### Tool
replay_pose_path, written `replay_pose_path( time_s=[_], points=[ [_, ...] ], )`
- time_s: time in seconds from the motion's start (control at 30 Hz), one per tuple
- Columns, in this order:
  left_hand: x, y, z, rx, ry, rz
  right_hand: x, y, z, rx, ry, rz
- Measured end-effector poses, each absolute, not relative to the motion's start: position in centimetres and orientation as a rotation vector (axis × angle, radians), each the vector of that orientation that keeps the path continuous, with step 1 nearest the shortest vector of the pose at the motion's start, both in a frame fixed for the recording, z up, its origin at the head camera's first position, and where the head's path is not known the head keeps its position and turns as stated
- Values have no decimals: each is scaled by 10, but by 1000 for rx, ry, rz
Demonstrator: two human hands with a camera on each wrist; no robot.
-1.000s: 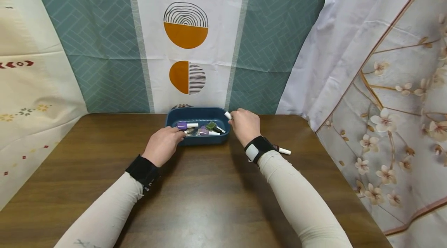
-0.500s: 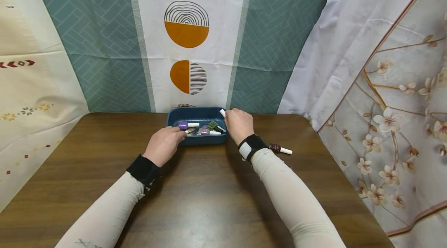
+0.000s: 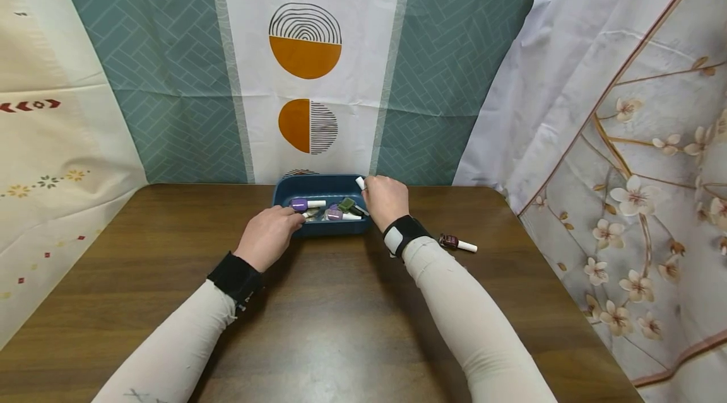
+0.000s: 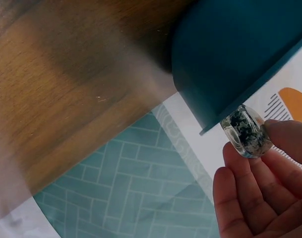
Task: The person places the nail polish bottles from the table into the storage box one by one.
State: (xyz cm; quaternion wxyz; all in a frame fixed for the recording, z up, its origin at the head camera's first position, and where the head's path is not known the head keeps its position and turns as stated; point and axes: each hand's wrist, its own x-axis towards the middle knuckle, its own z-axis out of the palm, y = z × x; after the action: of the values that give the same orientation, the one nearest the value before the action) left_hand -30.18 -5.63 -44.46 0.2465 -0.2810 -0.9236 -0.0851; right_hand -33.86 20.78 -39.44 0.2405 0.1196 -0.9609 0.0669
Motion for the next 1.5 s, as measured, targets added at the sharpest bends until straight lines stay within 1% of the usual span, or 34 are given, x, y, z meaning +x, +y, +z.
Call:
replay_pose_path(
  time_s=[0.83, 1.1, 1.5],
  points=[
    [-301, -56, -445, -767, -2516, -243, -364, 195, -413, 323, -2661, 30],
    [-302, -55, -447, -769, -2515, -243, -368, 193, -418, 324, -2690, -100],
    [-302, -55, -446, -763, -2531, -237, -369, 193, -422, 329, -2686, -141]
  ],
)
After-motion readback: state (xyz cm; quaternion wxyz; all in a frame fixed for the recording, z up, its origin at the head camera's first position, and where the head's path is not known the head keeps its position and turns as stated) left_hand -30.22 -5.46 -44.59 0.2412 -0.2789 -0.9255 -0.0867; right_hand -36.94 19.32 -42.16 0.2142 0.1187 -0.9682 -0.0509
